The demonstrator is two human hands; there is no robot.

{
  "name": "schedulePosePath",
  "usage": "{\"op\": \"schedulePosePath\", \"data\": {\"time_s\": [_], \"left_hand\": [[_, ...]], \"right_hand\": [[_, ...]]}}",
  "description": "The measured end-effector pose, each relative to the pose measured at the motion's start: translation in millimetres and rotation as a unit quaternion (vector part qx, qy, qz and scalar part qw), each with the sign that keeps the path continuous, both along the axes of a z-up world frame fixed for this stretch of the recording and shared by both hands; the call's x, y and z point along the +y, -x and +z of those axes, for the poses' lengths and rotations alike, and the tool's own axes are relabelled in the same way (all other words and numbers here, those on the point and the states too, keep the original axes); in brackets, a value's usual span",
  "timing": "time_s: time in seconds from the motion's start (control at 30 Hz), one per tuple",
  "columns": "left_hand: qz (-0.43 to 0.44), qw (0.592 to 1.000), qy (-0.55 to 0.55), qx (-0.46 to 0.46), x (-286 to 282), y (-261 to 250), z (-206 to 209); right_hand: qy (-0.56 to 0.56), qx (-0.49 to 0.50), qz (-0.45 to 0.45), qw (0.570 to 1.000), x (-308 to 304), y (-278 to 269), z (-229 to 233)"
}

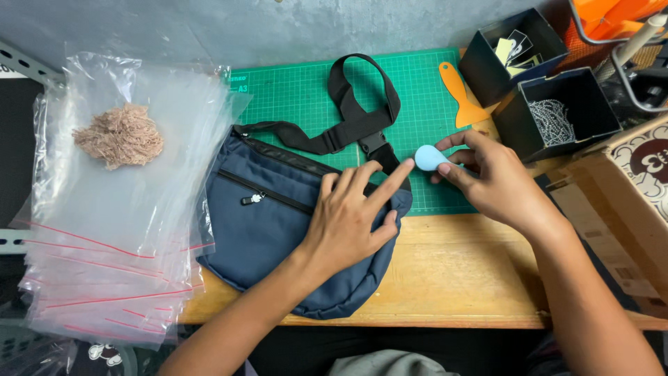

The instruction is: The person uses a small blue brush to scrub the exterior of a blue and red shoulder bag. They clean the front pocket, the main body, the zipper area, and the black shoulder strap while the bag rests on a green cutting mat.

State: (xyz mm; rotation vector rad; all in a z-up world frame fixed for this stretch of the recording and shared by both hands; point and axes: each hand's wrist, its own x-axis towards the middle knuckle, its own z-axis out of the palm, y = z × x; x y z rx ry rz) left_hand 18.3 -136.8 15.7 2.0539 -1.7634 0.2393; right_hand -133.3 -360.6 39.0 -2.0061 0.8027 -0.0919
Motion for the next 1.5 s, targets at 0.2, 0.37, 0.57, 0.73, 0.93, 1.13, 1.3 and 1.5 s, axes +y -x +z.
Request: {"op": "schedulePosePath", "data": {"time_s": [0.2, 0.37, 0.57, 0.73, 0.93, 1.13, 1.3, 1.5], "left_hand": [[-0.009, 0.996, 0.035, 0.077, -3, -4, -6], [0.000, 0.997, 0.008, 0.081, 2, -13, -5], [0.064, 0.996, -0.048, 0.042, 7, -22, -8], [0.093, 0.994, -0.055, 0.025, 11, -22, -10], [0.136, 0.984, -0.112, -0.024, 8, -32, -18], [0.114, 0.989, -0.092, 0.001, 4, -36, -11], [0.137, 0.986, -0.094, 0.023, 6, -39, -13], [0.132, 0.987, -0.092, 0.027, 5, -37, -11]], "right_hand": [[0.011, -0.020, 0.006, 1.000, 3, -2, 0], [0.054, -0.026, 0.051, 0.997, 6, 1, 12], [0.060, -0.061, 0.189, 0.978, 13, -22, -6], [0.183, -0.053, 0.242, 0.951, -2, -63, -20], [0.285, -0.093, 0.278, 0.912, 0, -66, -8], [0.142, 0.148, 0.261, 0.943, -5, -74, 11], [0.246, -0.083, 0.267, 0.928, 10, -82, -16], [0.186, 0.215, 0.293, 0.913, -18, -49, 22]]}}
